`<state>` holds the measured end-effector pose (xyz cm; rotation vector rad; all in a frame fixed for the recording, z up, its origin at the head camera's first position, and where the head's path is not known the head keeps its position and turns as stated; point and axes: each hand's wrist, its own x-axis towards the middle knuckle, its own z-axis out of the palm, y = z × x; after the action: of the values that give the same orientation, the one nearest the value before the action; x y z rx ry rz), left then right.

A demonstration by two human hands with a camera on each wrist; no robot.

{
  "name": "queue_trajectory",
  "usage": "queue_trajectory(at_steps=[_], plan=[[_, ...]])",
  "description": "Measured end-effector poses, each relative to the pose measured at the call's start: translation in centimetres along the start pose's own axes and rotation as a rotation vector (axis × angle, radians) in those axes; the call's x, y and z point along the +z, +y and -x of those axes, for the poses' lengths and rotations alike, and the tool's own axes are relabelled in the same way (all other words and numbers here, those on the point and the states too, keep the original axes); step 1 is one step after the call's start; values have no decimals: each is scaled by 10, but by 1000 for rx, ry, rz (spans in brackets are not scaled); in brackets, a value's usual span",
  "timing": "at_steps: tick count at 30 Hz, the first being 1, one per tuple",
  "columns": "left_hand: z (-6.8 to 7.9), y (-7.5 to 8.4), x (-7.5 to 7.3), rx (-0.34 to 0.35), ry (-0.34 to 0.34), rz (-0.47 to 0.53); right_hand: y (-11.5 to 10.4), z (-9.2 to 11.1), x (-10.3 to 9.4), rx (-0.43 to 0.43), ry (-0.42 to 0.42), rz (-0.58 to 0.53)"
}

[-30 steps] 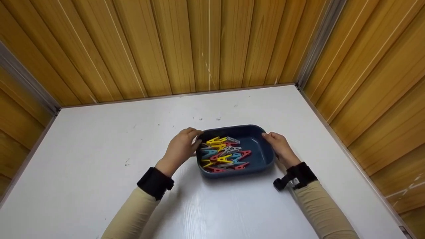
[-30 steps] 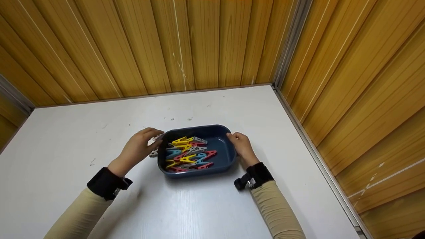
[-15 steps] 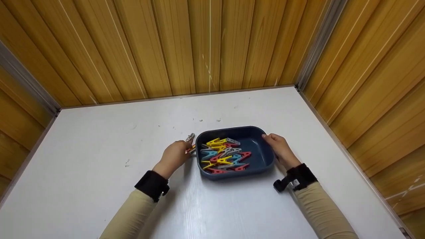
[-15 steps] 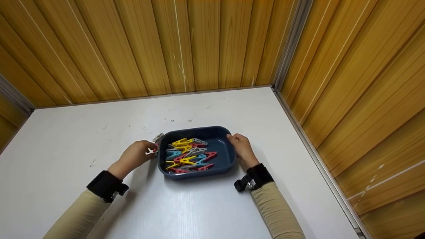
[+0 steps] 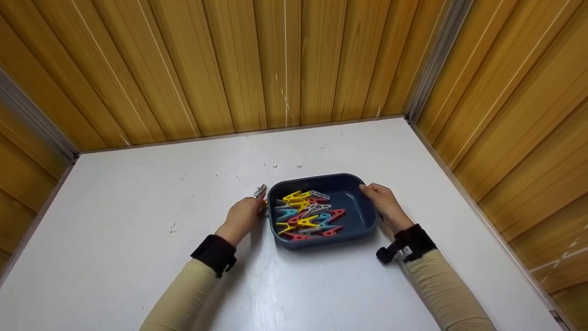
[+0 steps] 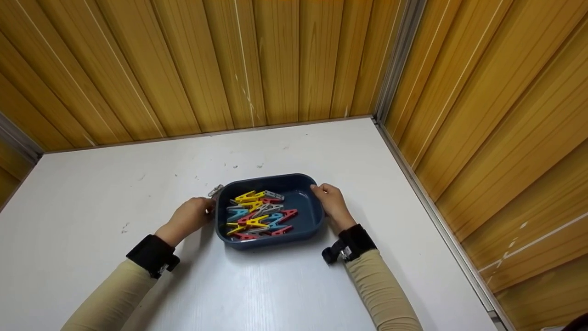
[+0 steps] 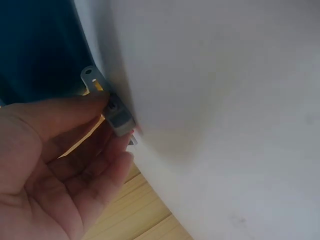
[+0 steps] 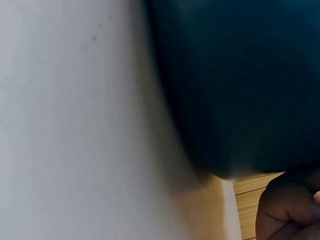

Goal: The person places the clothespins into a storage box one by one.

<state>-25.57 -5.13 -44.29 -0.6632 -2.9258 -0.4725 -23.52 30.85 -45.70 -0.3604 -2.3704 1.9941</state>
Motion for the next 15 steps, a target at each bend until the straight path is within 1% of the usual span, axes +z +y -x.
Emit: queue_trajectory(at_steps=[2, 6, 10, 12, 15], plan=[[2, 0, -1, -9, -14, -19, 0, 0, 0, -2, -9, -3], [7, -2, -8, -19, -37, -39, 0, 0, 2, -11, 0, -25], [9, -7, -20, -41, -37, -17, 1, -1, 2, -24, 1, -39], [9, -10, -31, -48, -10, 7, 1, 0, 2, -23, -1, -39], [6, -12, -51, -46, 69, 52, 1, 0, 2, -16, -2, -39]])
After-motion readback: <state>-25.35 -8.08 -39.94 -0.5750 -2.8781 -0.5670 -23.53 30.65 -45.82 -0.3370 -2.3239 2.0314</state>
